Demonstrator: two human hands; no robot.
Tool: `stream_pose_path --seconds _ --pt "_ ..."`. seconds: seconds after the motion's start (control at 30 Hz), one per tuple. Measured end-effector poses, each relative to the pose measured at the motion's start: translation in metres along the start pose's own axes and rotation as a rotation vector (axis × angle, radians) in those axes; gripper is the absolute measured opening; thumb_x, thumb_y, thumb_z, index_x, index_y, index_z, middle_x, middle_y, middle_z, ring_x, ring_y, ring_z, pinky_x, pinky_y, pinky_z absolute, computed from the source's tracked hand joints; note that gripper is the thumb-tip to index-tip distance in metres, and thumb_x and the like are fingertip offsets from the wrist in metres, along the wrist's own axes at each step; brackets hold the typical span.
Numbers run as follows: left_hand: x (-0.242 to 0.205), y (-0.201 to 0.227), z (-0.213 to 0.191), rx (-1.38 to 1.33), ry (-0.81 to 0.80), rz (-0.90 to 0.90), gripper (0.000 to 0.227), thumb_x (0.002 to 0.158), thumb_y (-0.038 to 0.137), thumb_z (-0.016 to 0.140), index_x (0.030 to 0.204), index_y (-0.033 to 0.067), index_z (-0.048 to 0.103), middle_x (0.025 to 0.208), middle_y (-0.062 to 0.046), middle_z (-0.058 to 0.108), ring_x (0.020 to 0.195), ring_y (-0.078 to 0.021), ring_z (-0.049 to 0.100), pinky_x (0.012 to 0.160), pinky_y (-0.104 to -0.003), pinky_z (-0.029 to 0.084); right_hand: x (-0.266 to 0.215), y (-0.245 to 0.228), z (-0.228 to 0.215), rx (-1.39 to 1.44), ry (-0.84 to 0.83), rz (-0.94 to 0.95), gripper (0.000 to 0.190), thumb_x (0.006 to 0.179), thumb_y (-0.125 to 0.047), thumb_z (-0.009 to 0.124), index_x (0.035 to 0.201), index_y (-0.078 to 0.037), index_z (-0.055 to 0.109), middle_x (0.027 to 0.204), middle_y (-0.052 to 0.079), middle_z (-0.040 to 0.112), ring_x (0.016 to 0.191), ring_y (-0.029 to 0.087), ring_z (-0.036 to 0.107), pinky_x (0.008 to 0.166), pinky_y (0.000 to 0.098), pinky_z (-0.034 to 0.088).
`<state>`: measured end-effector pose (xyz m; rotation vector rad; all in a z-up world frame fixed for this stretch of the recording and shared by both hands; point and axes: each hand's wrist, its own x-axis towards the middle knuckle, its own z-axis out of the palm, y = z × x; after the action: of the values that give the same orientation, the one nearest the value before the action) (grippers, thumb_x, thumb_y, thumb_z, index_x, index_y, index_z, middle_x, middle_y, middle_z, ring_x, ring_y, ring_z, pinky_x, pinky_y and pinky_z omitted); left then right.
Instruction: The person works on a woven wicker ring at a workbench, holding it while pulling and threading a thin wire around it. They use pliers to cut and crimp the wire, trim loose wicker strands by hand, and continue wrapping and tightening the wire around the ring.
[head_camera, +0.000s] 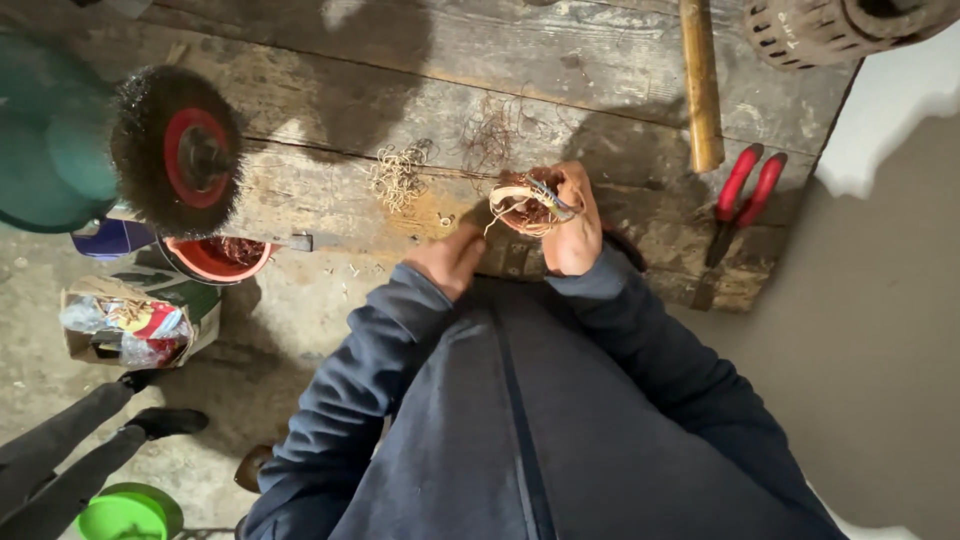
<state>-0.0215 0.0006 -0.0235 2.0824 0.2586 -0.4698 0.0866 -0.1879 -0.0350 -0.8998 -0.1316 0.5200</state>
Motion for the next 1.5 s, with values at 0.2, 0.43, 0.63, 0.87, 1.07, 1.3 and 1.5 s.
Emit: stream_pose_path --seconds 0.2,0.43,0.63,0.87,1.07,1.3,1.5 --pt "-0.02 -0.003 -0.046 -0.543 -0.087 0.033 0.047 0.101 0.032 0.06 0.139 0.0107 0.043 0.126 -0.022 0.063 0.086 -0.0331 0.072 0.068 -0.039 0.059 -0.002 0.003 -0.007 0.006 0.026 0.066 0.038 0.111 -0.044 0.052 0.128 -0.01 0.049 0.12 0.01 0.064 0.104 0.022 0.067 0.09 0.0472 0.06" --pt "-0.07 -0.013 -0.106 -0.371 0.338 0.083 0.076 0.103 0.039 0.066 0.16 0.0078 0.028 0.165 -0.023 0.031 0.109 -0.0336 0.07 0.082 -0.038 0.064 -0.003 0.014 -0.015 0.085 0.03 0.037 0.03 0.109 -0.035 0.061 0.118 -0.008 0.051 0.118 0.008 0.063 0.11 0.023 0.067 0.097 0.0468 0.058" --pt "-0.101 0.04 -0.116 0.367 0.448 -0.121 0.063 0.095 0.04 0.075 0.147 0.0126 0.053 0.107 -0.01 0.073 0.064 -0.0223 0.073 0.051 -0.034 0.058 -0.003 0.024 -0.018 0.055 0.051 0.006 0.026 0.109 -0.026 0.066 0.119 -0.006 0.053 0.114 0.007 0.063 0.108 0.02 0.065 0.097 0.0391 0.054" --pt "-0.016 0.064 -0.027 -0.081 0.345 0.282 0.058 0.085 0.037 0.083 0.129 0.0042 0.062 0.105 -0.018 0.071 0.093 -0.0371 0.071 0.078 -0.041 0.056 -0.025 0.063 -0.055 0.082 0.05 -0.012 0.021 0.113 -0.004 0.075 0.117 -0.001 0.055 0.098 -0.001 0.055 0.089 0.007 0.052 0.085 0.0256 0.044" --pt "0.005 0.06 -0.013 -0.327 0.459 0.435 0.047 0.086 0.025 0.084 0.125 0.0071 0.064 0.107 -0.013 0.07 0.1 -0.0327 0.069 0.087 -0.041 0.055 -0.007 -0.008 0.02 -0.107 -0.011 0.122 0.039 0.107 -0.024 0.049 0.133 0.003 0.059 0.124 0.009 0.069 0.113 0.017 0.066 0.1 0.0319 0.052" --pt "-0.001 0.045 -0.014 -0.414 0.405 0.512 0.031 0.091 0.015 0.08 0.118 0.0077 0.065 0.102 -0.01 0.067 0.095 -0.0288 0.066 0.087 -0.039 0.051 0.011 -0.045 0.015 -0.625 -0.14 0.181 0.022 0.101 -0.012 0.066 0.118 0.002 0.064 0.106 0.005 0.066 0.096 0.01 0.061 0.085 0.027 0.051" --pt "-0.005 0.038 -0.02 -0.554 0.17 0.394 0.025 0.095 0.015 0.077 0.115 0.0067 0.065 0.1 -0.007 0.062 0.094 -0.0229 0.062 0.086 -0.037 0.05 0.027 -0.073 0.016 -0.927 -0.451 -0.054 0.018 0.095 -0.012 0.07 0.104 0.002 0.064 0.103 0.006 0.059 0.095 0.014 0.058 0.084 0.03 0.048"
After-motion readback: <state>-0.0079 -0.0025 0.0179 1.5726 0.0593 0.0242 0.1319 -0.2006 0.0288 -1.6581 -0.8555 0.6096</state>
